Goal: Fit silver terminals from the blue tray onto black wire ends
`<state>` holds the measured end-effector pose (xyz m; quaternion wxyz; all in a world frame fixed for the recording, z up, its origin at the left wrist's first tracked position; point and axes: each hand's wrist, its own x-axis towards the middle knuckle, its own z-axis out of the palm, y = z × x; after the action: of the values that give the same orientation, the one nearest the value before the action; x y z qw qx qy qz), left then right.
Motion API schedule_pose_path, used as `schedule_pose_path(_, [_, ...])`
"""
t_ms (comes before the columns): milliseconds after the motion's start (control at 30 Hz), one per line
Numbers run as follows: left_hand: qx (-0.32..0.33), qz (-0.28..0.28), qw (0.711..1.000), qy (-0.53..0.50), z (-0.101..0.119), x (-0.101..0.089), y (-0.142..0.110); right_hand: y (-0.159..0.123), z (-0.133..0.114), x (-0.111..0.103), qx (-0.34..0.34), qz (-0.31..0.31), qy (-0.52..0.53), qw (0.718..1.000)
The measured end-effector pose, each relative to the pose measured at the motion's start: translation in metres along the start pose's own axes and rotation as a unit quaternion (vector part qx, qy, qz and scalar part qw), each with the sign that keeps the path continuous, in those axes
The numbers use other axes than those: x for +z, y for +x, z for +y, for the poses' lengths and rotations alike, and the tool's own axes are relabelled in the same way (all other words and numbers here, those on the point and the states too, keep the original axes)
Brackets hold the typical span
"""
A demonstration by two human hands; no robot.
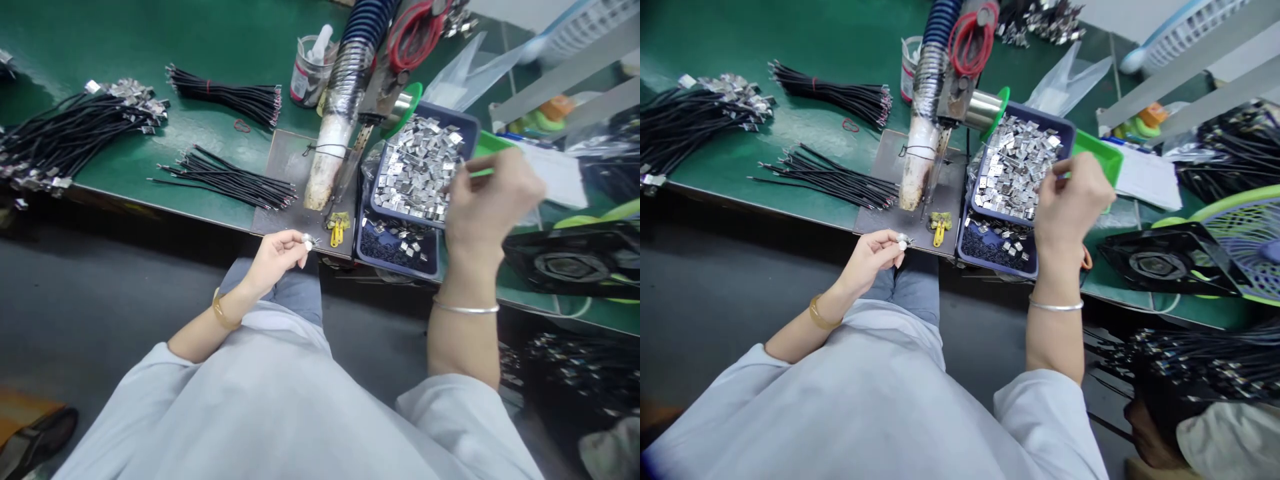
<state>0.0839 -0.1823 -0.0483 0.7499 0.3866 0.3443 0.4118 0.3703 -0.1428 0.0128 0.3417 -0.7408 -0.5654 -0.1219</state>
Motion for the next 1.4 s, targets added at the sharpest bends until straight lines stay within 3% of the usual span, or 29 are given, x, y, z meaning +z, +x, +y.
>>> schedule_pose_path(67, [0.01, 0.003, 1.0, -0.001, 0.001, 0.003, 0.001, -0.022, -0.019, -0.015, 0.008, 0.044, 0.019, 0.999])
schedule_pose_path(133, [0.013, 0.007, 1.0, -0.002, 0.0, 0.006, 0.002, -0.05, -0.04, -0.024, 0.004, 0.102, 0.136, 0.985])
schedule_pose_path(167, [0.014, 0.008, 1.0, -0.001, 0.0, 0.008, 0.002, -0.065, -0.049, -0.026, 0.008, 0.065, 0.203, 0.977])
schedule_pose_path(200, [0.013, 0.007, 1.0, 0.0, 0.0, 0.01, 0.003, -0.08, -0.058, -0.025, -0.003, 0.07, 0.276, 0.959])
schedule_pose_path(233, [0.012, 0.004, 1.0, 0.002, -0.001, 0.011, 0.003, -0.094, -0.065, -0.023, 0.007, 0.026, 0.329, 0.944])
schedule_pose_path(267, [0.012, 0.001, 1.0, 0.002, -0.001, 0.013, 0.004, -0.106, -0.071, -0.019, 0.011, -0.014, 0.363, 0.932])
schedule_pose_path(367, [0.019, -0.01, 1.0, 0.002, 0.0, 0.016, 0.005, -0.127, -0.082, -0.002, 0.006, -0.053, 0.397, 0.916])
schedule_pose_path(533, [0.029, -0.02, 0.999, 0.012, 0.002, 0.019, 0.005, -0.133, -0.085, 0.014, 0.018, -0.114, 0.44, 0.89])
schedule_pose_path(767, [0.044, -0.013, 0.999, 0.027, 0.0, 0.02, 0.006, -0.134, -0.081, 0.014, 0.027, -0.122, 0.464, 0.877])
schedule_pose_path(1167, [0.104, -0.014, 0.992, 0.07, -0.008, 0.017, 0.005, -0.139, -0.079, 0.015, -0.012, -0.107, 0.421, 0.9])
schedule_pose_path(1300, [0.161, 0.013, 0.966, 0.201, -0.012, 0.013, 0.003, -0.136, -0.076, 0.009, -0.102, -0.111, 0.336, 0.93])
schedule_pose_path(1400, [0.242, 0.015, 0.913, 0.328, -0.013, 0.01, 0.001, -0.133, -0.073, 0.004, -0.158, -0.126, 0.289, 0.936])
